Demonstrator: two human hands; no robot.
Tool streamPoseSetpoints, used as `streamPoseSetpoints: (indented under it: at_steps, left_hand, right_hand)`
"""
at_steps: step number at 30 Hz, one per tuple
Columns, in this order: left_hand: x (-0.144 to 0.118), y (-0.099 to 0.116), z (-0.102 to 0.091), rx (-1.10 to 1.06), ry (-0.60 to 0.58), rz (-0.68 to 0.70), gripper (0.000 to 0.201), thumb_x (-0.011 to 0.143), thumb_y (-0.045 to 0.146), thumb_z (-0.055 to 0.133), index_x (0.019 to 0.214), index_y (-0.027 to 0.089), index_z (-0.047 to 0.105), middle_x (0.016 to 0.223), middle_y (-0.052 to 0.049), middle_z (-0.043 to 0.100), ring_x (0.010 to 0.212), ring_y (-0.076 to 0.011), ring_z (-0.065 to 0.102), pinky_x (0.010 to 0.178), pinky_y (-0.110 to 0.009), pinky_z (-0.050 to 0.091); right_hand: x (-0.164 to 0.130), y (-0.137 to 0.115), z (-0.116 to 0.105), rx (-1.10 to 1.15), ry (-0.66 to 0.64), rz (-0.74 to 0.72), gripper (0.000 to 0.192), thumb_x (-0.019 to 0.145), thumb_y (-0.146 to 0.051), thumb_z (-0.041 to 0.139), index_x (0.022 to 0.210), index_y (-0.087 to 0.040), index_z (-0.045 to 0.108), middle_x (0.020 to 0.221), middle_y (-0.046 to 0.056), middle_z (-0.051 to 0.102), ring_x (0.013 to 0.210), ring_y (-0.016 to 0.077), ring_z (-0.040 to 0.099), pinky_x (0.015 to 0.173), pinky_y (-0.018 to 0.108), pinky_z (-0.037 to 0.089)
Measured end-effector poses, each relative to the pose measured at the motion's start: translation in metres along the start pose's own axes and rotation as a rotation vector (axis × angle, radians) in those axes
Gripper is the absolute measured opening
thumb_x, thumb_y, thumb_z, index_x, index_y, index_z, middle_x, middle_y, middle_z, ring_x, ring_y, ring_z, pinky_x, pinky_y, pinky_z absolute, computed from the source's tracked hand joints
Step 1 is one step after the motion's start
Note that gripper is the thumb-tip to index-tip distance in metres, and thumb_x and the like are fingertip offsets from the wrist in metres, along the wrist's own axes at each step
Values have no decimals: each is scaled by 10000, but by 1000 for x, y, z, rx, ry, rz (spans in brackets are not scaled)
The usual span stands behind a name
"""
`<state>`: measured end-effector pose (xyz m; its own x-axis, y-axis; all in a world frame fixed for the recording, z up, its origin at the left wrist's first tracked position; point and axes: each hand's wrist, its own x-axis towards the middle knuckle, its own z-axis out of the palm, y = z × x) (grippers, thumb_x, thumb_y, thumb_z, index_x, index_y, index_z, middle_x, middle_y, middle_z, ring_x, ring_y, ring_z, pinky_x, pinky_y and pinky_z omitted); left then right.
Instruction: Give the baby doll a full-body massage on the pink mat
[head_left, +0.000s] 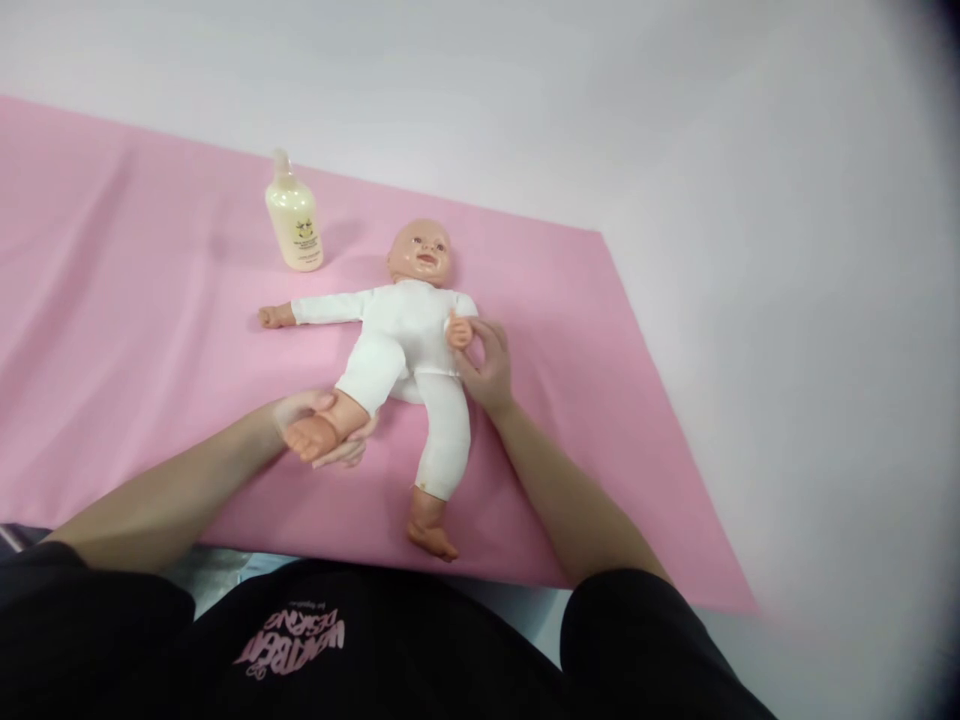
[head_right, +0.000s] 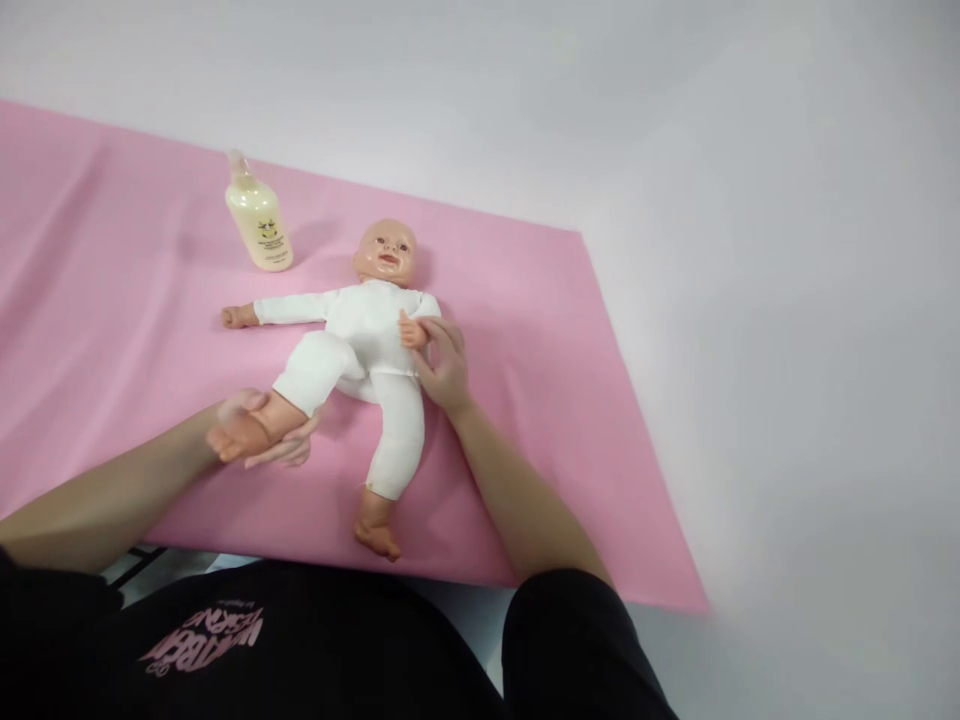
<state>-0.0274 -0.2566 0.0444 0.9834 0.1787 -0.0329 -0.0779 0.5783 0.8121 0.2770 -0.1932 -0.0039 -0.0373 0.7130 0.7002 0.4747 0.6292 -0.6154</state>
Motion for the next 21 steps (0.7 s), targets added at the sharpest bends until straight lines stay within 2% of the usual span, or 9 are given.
streamPoseSetpoints:
  at_steps: [3,6,8,13,18,21]
  left_hand:
    - [6,-5,-5,7,177,98,551,823,759,608,786,209,596,425,-2,507,418,-170,404,626,-375,503]
    - [11,-5,-5,-7,345,128,536,885,715,562,811,185,587,424,36,437,428,-151,370,634,-359,504]
    - [13,-5,-3,-22,402,131,533,902,697,563,846,169,595,447,39,445,452,-147,376,641,-345,494]
    - [15,-9,-4,-4,320,91,593,829,730,666,918,148,604,541,16,544,493,-149,453,608,-318,454]
    - [7,-19,-9,-26,224,-14,614,798,724,712,989,153,596,673,-11,642,570,-149,541,586,-272,443]
    - [2,-22,-8,-3,223,-77,601,796,699,757,1016,156,624,780,-19,690,704,-163,621,695,-267,511]
  right_hand:
    - [0,-3,2,-101,-89,-143,316,958,-385,643,1246,-265,695,1230,99,740,1195,294,686,1122,552,553]
    - [0,-1,3,-167,-150,-263,297,997,-298,576,1261,-257,706,1223,105,752,1183,285,698,1086,531,577]
    - [1,-1,3,-184,-199,-296,314,1009,-259,542,1273,-273,711,1229,95,753,1202,280,694,1096,531,572]
    - [0,-3,5,-138,-214,-327,362,1016,-212,527,1329,-281,696,1271,89,752,1242,270,690,1106,519,578]
    - [0,-7,8,-136,-228,-259,339,1028,-262,535,1316,-274,713,1296,90,749,1253,264,695,1126,517,582]
    - [1,-8,8,-126,-244,-241,326,1030,-290,537,1298,-275,723,1286,88,754,1250,266,698,1131,525,582]
